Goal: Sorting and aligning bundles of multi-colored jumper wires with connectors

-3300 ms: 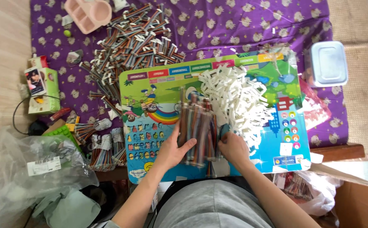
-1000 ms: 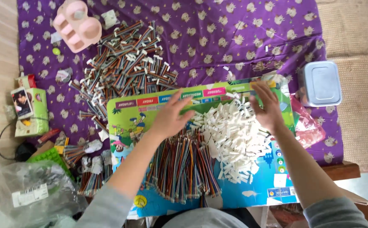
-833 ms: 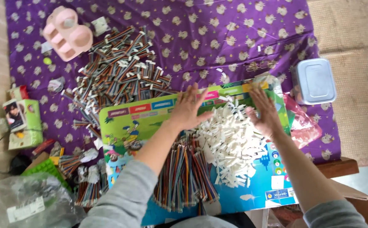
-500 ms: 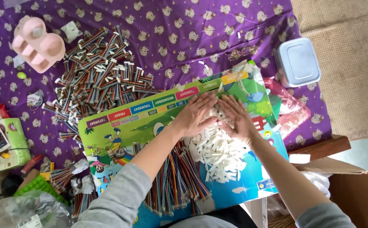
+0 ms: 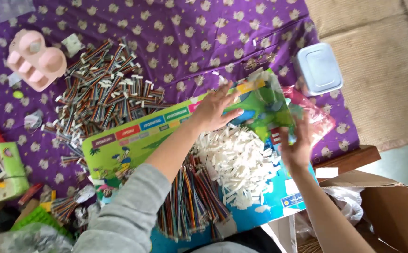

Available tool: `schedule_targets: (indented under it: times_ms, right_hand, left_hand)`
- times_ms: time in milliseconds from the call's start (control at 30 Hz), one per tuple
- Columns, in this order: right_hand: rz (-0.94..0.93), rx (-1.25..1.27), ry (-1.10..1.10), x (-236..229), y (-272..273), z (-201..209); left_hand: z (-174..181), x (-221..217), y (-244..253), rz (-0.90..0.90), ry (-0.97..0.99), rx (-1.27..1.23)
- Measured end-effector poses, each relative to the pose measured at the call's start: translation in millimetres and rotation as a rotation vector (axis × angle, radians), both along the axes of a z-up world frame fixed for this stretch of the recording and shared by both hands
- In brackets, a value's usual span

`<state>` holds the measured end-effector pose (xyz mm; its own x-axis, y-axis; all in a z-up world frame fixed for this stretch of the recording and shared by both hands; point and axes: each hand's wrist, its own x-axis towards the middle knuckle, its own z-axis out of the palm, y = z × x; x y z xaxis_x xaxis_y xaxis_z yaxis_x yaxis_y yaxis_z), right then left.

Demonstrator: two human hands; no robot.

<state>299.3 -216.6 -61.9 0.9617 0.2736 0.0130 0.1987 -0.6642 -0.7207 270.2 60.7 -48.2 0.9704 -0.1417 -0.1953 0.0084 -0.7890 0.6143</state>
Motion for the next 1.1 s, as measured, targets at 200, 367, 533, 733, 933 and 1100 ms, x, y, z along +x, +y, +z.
schedule_targets:
  times_ms: [200, 367, 533, 733, 933, 1100]
  right_hand:
    - [0.163, -0.161, -0.139, -13, -20, -37]
    - [0.429, -0.031, -0.32, -35, -13, -57]
    - [0.561, 0.073, -0.242, -34, 1, -46]
    - [0.636, -0.037, -0.402, -31, 16, -49]
    - [0.641, 0.145, -0.559, -22, 13, -77]
    - [0.555, -0.052, -0.616, -29, 8, -97]
  left_hand:
    - [-8, 5, -11, -0.14, 0.055, 0.104]
    - [6, -41, -26, -0.219, 0.023, -0.052]
    - [0, -87, -24, -0.114, -0.104, -0.105]
    - [70, -199, 1, 0.547, -0.281, -0.473]
    - [24, -353, 1, 1.228, 0.201, 0.148]
    - [18, -379, -43, 1.181, 0.448, -0.118]
